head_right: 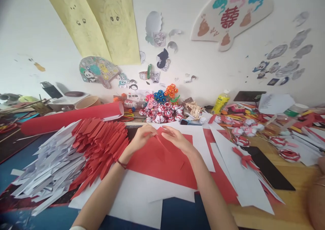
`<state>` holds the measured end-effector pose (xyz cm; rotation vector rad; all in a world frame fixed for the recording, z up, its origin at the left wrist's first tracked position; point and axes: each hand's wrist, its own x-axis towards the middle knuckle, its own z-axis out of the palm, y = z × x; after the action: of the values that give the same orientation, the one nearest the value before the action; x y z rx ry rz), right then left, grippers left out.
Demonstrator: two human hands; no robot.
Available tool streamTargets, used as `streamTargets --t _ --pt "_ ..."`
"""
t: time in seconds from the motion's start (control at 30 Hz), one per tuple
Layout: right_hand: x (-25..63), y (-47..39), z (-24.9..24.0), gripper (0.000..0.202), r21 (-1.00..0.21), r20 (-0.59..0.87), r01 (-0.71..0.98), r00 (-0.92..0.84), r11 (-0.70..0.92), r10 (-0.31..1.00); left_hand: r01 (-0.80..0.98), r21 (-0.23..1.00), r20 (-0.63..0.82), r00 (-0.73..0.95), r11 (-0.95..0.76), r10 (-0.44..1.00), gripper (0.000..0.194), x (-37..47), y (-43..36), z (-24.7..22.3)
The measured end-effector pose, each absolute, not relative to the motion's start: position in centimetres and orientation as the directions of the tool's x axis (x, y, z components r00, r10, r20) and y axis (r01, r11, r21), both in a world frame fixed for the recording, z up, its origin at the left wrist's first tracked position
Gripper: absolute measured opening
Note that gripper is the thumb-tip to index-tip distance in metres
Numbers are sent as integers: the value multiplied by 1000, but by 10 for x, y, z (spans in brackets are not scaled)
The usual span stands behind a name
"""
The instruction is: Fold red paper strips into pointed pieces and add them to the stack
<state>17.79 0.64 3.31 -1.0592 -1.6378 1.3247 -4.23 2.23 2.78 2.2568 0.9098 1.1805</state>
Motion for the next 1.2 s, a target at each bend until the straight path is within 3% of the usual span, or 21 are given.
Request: streamTargets --t 0.1,0.2,0.4,0.7,0.87,1.07,1.2 --pt "170 18 33 66 -998 -61 39 -650 -47 757 291 624 592 429 -725 682 21 -45 24 23" --pt "160 25 27 73 -997 -51 -6 -692 -76 720 304 609 592 441 -733 675 22 -49 25 20" --pt "149 31 14 74 -999 21 -48 -684 -16 729 331 560 578 500 -759 645 22 -52 24 20" --pt "154 24 7 74 -999 -45 23 -682 -40 730 309 591 543 531 -745 651 22 -51 24 22" --pt "158 19 7 85 -999 -38 1 -715 -53 698 305 602 533 535 -738 656 19 -53 23 19" --pt "158 19 -2 81 -999 40 -12 -599 42 799 336 609 560 459 -718 690 15 -51 17 15" --pt "157 22 -7 77 -996 76 -85 -523 37 849 449 613 586 293 -650 755 20 -47 17 5"
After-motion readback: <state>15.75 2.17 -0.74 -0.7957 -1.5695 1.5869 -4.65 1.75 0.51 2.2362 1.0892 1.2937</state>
